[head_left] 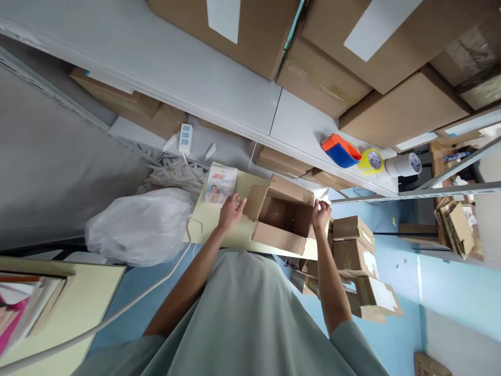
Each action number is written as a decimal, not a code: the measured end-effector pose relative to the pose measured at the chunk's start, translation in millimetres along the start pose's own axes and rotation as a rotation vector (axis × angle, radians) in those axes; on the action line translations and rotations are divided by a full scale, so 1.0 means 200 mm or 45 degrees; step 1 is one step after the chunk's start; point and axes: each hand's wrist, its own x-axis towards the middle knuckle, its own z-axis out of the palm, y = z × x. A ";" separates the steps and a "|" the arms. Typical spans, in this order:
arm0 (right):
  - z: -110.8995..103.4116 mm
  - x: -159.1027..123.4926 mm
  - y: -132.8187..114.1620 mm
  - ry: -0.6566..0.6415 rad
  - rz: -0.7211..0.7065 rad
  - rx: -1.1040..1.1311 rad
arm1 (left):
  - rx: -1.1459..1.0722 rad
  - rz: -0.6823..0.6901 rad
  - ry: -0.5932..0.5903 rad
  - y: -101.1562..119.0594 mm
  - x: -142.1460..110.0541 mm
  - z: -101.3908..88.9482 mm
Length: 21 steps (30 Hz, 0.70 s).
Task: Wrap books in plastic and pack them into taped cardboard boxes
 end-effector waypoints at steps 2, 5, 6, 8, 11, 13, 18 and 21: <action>-0.07 -0.09 -0.03 0.049 0.031 0.020 | 0.111 -0.079 0.165 -0.05 0.13 -0.08; -0.19 -0.27 -0.08 0.035 0.014 0.074 | 0.267 -0.283 0.305 -0.13 0.30 -0.15; -0.22 -0.34 -0.09 0.036 0.023 0.098 | 0.311 -0.358 0.315 -0.15 0.34 -0.16; -0.28 -0.47 -0.11 0.045 0.066 0.132 | 0.386 -0.475 0.308 -0.18 0.39 -0.16; -0.35 -0.64 -0.13 0.043 0.172 0.154 | 0.466 -0.533 0.322 -0.22 0.44 -0.13; -0.37 -0.74 -0.14 0.044 0.235 0.178 | 0.488 -0.547 0.348 -0.25 0.46 -0.11; -0.38 -0.86 -0.14 0.045 0.351 0.224 | 0.462 -0.614 0.330 -0.26 0.51 -0.10; -0.37 -0.84 -0.12 0.017 0.361 0.250 | 0.378 -0.580 0.275 -0.25 0.49 -0.10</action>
